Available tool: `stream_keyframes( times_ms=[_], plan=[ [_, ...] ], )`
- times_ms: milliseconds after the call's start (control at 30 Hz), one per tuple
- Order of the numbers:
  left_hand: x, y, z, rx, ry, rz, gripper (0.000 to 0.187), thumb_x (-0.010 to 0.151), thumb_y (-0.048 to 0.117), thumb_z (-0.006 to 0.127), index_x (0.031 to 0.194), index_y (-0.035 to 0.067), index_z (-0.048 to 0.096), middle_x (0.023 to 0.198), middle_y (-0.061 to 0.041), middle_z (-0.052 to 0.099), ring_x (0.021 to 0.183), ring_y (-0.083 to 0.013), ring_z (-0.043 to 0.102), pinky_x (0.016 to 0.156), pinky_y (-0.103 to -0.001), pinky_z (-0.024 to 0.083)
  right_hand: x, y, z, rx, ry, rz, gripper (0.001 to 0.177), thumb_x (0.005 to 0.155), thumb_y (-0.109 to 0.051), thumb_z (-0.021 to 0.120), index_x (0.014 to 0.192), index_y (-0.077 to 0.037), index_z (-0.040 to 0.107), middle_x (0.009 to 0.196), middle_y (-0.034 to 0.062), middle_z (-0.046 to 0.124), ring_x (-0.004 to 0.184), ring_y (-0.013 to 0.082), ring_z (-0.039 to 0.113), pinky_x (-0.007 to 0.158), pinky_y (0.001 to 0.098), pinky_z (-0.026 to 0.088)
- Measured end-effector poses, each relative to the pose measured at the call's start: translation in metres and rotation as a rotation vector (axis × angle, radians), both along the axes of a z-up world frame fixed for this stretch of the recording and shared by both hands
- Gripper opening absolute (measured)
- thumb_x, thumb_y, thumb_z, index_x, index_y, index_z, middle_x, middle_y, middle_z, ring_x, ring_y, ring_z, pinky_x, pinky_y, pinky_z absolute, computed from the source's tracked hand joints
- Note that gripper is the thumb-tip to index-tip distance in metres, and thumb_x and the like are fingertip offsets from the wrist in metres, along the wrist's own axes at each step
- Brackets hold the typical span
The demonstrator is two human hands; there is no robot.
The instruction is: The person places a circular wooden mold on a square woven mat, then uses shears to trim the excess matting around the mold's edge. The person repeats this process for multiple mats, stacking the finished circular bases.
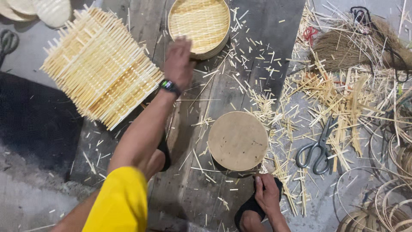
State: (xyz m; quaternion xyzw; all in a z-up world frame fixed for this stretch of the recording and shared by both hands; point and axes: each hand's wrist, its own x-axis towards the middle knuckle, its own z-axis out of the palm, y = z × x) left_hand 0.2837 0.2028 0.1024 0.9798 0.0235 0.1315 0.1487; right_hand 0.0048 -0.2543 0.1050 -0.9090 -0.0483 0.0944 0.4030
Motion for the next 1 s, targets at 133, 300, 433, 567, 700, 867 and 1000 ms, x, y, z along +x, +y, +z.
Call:
stream_keyframes(
  times_ms=[133,300,433,567,700,867,1000],
  plan=[
    [-0.088,0.044,0.056,0.182,0.288,0.254,0.108,0.073,0.041,0.085,0.155,-0.005,0.03,0.157,-0.03,0.033,0.147,-0.0543,0.026,0.119,-0.059,0.021,0.0,0.0,-0.001,0.011,-0.02,-0.009,0.009,0.096,-0.01,0.062,0.095,-0.003,0.068,0.084,0.0146,0.061,0.078,0.0312,0.062,0.072,0.0393,0.051],
    [-0.15,0.091,0.095,0.068,0.478,0.265,0.044,0.086,0.019,0.074,0.122,-0.003,0.062,0.13,-0.029,0.061,0.12,-0.0433,0.059,0.102,-0.05,0.049,-0.003,-0.004,-0.008,0.005,-0.036,0.005,0.011,0.097,-0.012,0.062,0.097,-0.002,0.067,0.082,0.0157,0.059,0.077,0.0327,0.061,0.071,0.0398,0.05],
    [-0.164,0.088,0.124,0.051,0.325,0.424,0.023,0.114,0.012,0.052,0.101,0.007,0.071,0.106,-0.019,0.074,0.093,-0.0273,0.072,0.089,-0.038,0.059,-0.01,-0.009,-0.018,0.043,-0.08,0.0,0.015,0.1,-0.016,0.06,0.098,-0.004,0.069,0.083,0.0143,0.061,0.076,0.0288,0.062,0.071,0.0382,0.051],
    [-0.183,0.026,0.145,0.218,-0.493,0.156,0.028,0.103,-0.001,0.058,0.129,0.003,0.066,0.129,-0.016,0.069,0.113,-0.0322,0.071,0.099,-0.044,0.058,-0.003,-0.012,-0.02,0.101,0.102,-0.156,0.029,0.105,-0.026,0.054,0.107,-0.005,0.073,0.089,0.012,0.071,0.076,0.0214,0.067,0.072,0.0358,0.053],
    [-0.229,-0.125,0.107,-0.039,-0.264,-0.287,0.046,0.089,0.015,0.066,0.132,0.002,0.059,0.131,-0.021,0.067,0.115,-0.0351,0.07,0.097,-0.049,0.053,0.039,-0.017,-0.009,0.605,0.333,-0.397,0.045,0.112,-0.038,0.048,0.118,0.001,0.07,0.092,0.0106,0.069,0.074,0.018,0.061,0.065,0.0322,0.048],
    [-0.28,-0.215,0.055,-0.119,0.082,-0.748,0.055,0.083,0.014,0.07,0.135,-0.002,0.061,0.143,-0.022,0.058,0.137,-0.037,0.052,0.112,-0.048,0.042,0.084,-0.009,-0.002,0.732,0.491,-0.409,0.031,0.094,-0.022,0.068,0.111,0.003,0.068,0.093,0.0079,0.072,0.077,0.0132,0.063,0.066,0.0282,0.05],
    [-0.265,-0.193,0.04,-0.53,0.141,-0.599,0.046,0.081,0.027,0.076,0.121,0.007,0.066,0.128,-0.018,0.067,0.128,-0.0357,0.058,0.112,-0.048,0.045,0.092,0.0,-0.01,0.671,0.443,-0.454,0.024,0.089,-0.006,0.076,0.109,0.002,0.068,0.094,0.0075,0.074,0.077,0.0105,0.068,0.07,0.0256,0.056]
  ],
)
